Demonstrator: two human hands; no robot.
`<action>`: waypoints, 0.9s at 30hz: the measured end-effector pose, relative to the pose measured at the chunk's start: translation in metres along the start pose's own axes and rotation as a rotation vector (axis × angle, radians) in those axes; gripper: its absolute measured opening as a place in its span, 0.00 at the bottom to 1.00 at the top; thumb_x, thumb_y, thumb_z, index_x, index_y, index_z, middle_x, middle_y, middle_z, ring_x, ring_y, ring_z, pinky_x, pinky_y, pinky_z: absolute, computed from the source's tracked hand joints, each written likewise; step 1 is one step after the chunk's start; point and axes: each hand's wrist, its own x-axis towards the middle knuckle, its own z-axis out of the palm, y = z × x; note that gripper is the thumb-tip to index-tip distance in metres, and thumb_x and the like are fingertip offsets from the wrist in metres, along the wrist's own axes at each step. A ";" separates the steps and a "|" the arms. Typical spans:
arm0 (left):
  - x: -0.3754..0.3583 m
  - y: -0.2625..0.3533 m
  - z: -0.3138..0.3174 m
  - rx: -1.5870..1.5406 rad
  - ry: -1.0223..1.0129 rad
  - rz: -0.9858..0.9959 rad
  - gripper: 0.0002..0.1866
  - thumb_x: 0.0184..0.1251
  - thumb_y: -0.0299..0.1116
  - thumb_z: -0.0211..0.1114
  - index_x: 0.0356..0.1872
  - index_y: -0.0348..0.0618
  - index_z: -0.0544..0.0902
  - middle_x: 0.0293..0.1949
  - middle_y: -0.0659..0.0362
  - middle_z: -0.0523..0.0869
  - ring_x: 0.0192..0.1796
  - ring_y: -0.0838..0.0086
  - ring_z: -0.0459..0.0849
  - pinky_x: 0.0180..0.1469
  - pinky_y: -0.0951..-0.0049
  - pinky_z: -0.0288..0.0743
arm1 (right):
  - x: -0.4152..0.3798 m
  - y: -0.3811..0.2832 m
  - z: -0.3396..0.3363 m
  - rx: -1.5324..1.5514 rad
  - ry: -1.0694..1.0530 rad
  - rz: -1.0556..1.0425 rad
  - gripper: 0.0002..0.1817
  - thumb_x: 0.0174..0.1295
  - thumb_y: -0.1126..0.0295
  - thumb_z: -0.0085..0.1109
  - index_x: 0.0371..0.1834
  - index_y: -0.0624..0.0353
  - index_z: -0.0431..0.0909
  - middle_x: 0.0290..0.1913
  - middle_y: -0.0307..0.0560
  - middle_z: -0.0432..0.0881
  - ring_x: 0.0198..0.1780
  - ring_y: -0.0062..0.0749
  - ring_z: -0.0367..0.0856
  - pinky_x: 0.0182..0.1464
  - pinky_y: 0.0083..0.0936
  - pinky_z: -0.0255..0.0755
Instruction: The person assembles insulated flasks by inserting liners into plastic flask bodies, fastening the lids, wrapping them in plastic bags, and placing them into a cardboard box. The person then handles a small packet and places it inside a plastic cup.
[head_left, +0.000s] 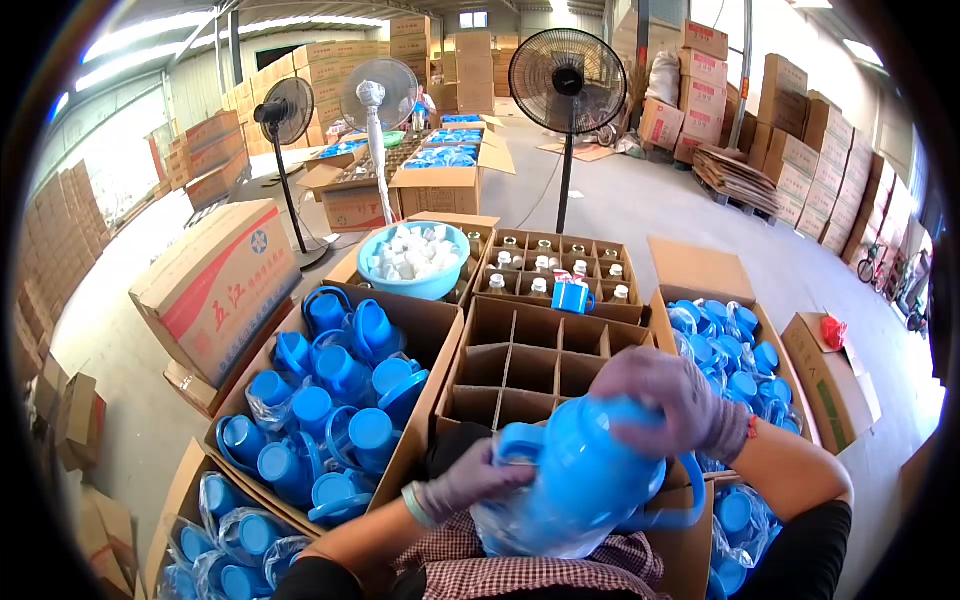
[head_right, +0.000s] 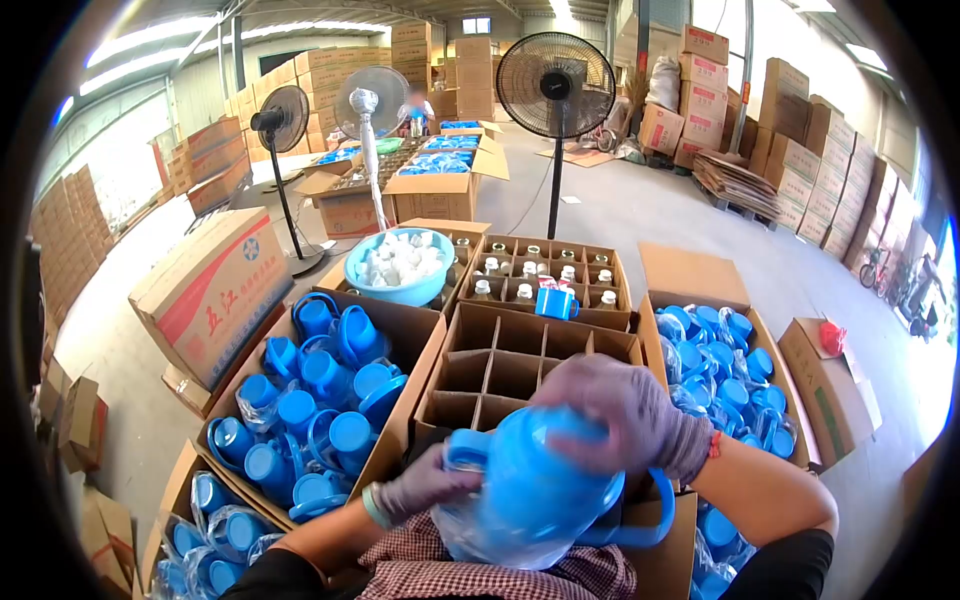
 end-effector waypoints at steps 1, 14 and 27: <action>-0.002 -0.004 0.030 0.041 0.150 0.080 0.48 0.67 0.38 0.78 0.82 0.37 0.59 0.67 0.55 0.79 0.67 0.73 0.78 0.72 0.64 0.72 | -0.007 0.025 0.011 0.020 0.062 0.162 0.20 0.64 0.57 0.68 0.56 0.52 0.82 0.56 0.52 0.83 0.55 0.47 0.85 0.57 0.36 0.80; -0.009 0.037 0.049 0.118 0.171 0.221 0.58 0.52 0.48 0.87 0.81 0.38 0.62 0.73 0.53 0.76 0.73 0.70 0.74 0.75 0.67 0.67 | -0.007 -0.039 0.014 -0.170 0.084 0.167 0.21 0.60 0.52 0.69 0.52 0.49 0.84 0.49 0.48 0.83 0.52 0.48 0.85 0.54 0.42 0.81; -0.029 0.050 0.013 -0.470 0.566 0.439 0.36 0.74 0.60 0.52 0.71 0.42 0.74 0.67 0.47 0.81 0.68 0.51 0.79 0.73 0.45 0.72 | -0.156 0.067 0.104 0.275 1.112 0.499 0.23 0.63 0.56 0.74 0.50 0.65 0.82 0.47 0.46 0.84 0.42 0.30 0.82 0.52 0.29 0.78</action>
